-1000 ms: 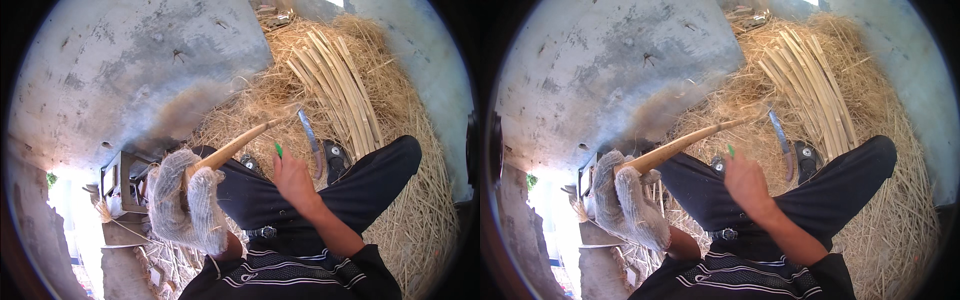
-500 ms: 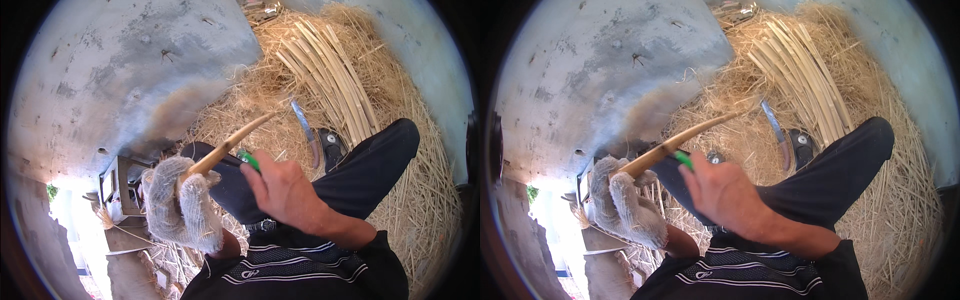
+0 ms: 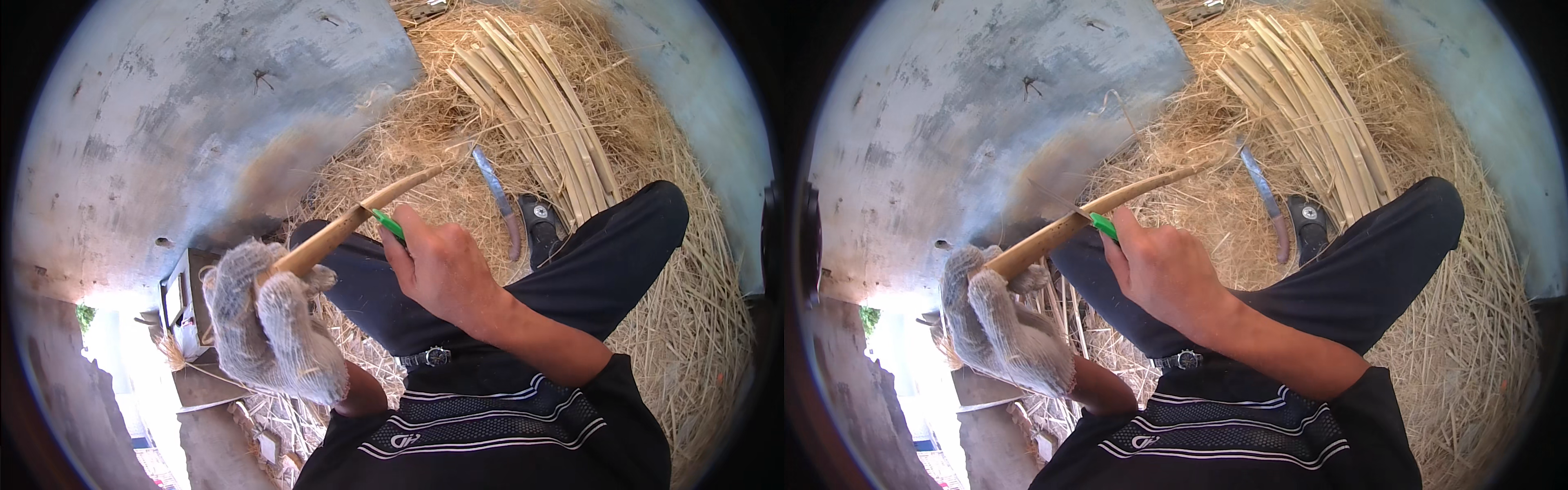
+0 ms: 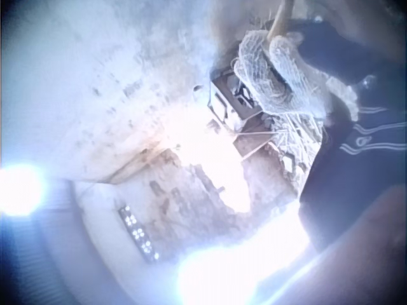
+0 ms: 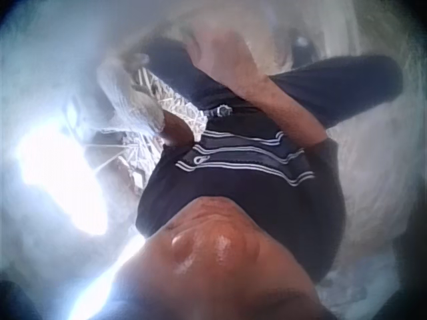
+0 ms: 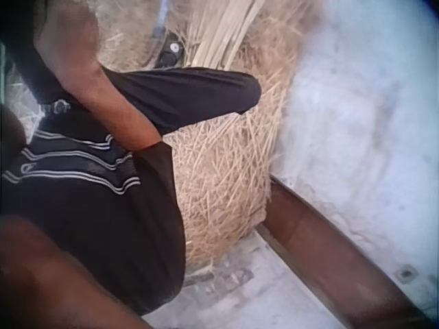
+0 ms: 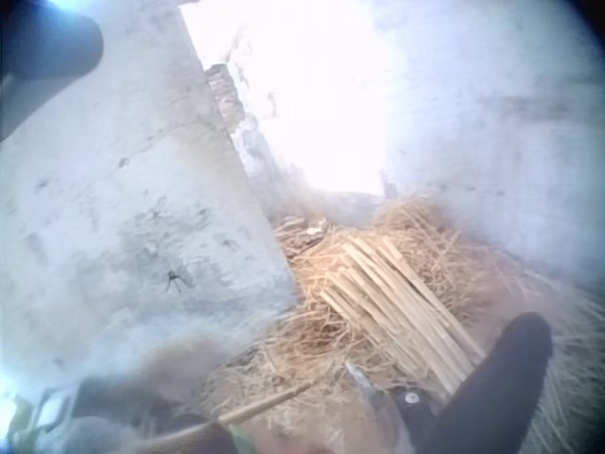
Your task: The person sits cross-legged on a straw-covered floor and uses a green-handled knife to peel the outer layer off a long bamboo stick. They hold the stick with a gloved left hand and scrape the surface with the knife in their right hand, generating thin strips of bamboo peel.
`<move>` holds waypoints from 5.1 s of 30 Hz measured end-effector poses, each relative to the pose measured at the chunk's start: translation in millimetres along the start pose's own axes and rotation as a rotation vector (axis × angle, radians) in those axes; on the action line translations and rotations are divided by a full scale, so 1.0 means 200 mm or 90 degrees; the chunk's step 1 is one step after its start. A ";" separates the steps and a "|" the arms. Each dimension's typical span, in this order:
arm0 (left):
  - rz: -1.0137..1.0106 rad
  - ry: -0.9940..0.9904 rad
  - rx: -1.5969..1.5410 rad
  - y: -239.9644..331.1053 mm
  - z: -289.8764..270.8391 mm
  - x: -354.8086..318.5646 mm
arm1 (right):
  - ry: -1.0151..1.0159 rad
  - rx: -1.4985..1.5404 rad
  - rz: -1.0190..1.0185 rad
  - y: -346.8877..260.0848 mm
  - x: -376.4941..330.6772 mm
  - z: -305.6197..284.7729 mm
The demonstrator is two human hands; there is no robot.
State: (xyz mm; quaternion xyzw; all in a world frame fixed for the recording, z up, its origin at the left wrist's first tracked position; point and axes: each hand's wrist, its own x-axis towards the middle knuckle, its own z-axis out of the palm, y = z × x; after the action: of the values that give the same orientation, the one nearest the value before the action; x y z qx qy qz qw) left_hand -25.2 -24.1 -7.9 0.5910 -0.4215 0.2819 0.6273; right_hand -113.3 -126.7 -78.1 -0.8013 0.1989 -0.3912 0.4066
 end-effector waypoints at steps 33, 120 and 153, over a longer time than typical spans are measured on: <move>-0.096 -0.068 0.005 -0.03 -0.03 0.10 | -0.096 -0.200 0.245 0.56 0.03 0.07; -0.135 0.008 0.078 0.03 0.27 0.13 | -0.077 -0.212 0.231 0.80 0.18 0.19; -0.031 0.092 0.133 -0.16 0.30 0.20 | -0.104 0.140 0.077 0.11 0.19 0.01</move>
State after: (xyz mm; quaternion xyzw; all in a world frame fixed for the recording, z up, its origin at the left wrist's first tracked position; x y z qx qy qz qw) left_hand 10.2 -93.6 7.2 0.6412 -0.3289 0.3509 0.5980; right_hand -87.8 -163.4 -79.4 -0.7675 0.1691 -0.3190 0.5296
